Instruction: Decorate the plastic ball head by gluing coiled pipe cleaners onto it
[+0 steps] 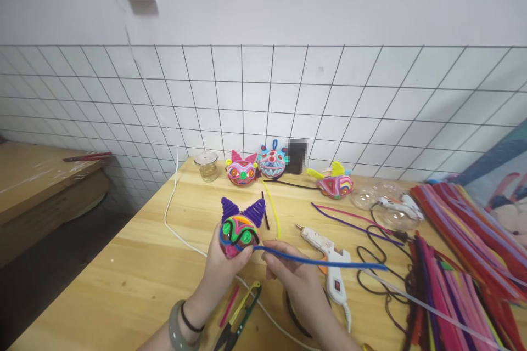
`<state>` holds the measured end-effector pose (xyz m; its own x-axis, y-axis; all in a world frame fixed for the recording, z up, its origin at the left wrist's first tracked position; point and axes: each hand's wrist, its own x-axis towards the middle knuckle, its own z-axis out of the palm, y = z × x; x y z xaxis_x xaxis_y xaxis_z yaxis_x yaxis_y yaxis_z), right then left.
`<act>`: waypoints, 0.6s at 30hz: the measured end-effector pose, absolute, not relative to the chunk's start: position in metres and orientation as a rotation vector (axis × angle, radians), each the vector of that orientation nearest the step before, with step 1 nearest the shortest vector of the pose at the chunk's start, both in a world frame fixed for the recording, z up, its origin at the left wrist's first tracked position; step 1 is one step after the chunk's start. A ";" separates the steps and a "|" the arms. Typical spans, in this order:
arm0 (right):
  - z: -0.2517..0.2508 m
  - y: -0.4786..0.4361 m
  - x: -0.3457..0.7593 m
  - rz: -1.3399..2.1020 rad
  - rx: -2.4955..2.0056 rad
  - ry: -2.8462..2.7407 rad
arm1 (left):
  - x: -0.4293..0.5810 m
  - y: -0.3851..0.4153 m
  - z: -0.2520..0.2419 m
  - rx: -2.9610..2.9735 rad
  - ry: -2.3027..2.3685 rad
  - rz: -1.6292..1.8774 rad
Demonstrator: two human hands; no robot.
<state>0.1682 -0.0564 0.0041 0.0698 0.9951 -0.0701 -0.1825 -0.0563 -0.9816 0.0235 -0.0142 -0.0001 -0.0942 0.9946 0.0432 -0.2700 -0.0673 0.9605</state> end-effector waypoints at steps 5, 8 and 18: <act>0.004 -0.060 0.166 1.189 -1.193 -0.967 | 0.021 -0.013 0.004 0.993 1.084 1.435; -0.001 -0.064 0.169 0.982 -1.204 -1.059 | 0.021 -0.012 0.001 0.998 1.133 1.441; 0.018 -0.091 0.182 0.260 -1.172 -1.553 | 0.015 -0.004 -0.007 1.017 1.212 1.478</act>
